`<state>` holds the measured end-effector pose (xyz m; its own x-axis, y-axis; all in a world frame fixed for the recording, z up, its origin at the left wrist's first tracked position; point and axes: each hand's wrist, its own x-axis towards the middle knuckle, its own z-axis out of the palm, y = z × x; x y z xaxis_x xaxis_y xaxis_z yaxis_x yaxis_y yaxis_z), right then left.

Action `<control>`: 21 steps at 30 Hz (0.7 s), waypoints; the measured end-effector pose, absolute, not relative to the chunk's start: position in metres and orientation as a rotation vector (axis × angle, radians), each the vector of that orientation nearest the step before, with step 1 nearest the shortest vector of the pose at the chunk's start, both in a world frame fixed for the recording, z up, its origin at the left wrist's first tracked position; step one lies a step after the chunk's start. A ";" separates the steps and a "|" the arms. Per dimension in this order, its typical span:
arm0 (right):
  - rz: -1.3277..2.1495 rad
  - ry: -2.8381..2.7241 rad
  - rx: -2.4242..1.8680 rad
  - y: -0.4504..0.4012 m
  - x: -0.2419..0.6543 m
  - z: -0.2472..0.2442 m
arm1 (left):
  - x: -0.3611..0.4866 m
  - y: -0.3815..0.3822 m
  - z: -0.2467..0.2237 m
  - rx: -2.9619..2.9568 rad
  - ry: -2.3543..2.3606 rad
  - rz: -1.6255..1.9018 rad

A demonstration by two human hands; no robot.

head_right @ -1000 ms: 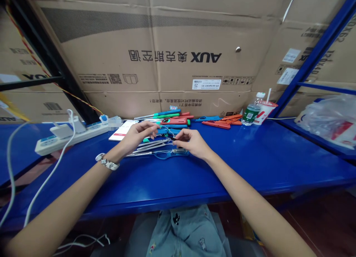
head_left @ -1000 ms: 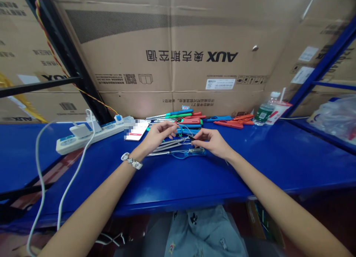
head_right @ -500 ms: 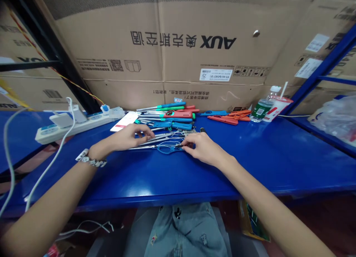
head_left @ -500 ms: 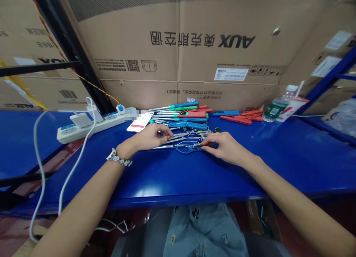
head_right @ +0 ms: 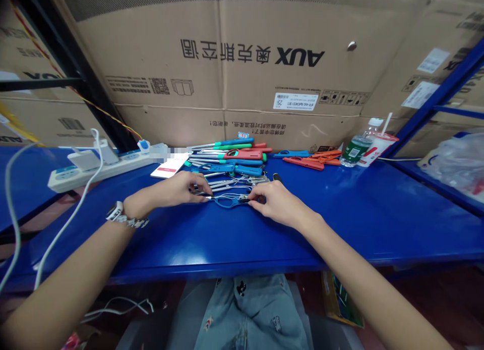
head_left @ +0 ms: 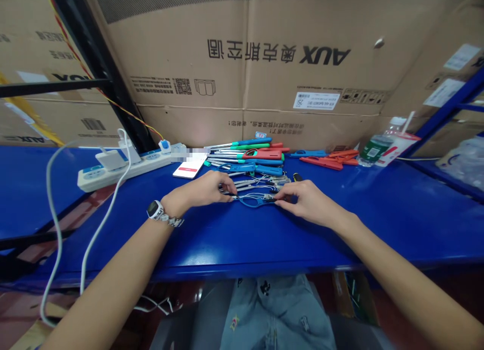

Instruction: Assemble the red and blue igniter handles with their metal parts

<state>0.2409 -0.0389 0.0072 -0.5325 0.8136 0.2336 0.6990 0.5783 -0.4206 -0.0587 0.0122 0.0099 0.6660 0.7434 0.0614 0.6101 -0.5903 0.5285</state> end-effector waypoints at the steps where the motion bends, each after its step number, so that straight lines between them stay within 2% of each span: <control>1: 0.391 -2.407 -1.225 -0.039 0.241 0.007 | -0.058 0.013 0.009 2.417 1.038 0.372; 11: 0.454 -2.376 -1.210 -0.037 0.233 0.005 | -0.057 0.017 0.001 2.396 0.947 0.412; 21: 0.361 -2.473 -1.175 -0.029 0.234 0.002 | -0.054 0.015 0.002 2.397 0.983 0.390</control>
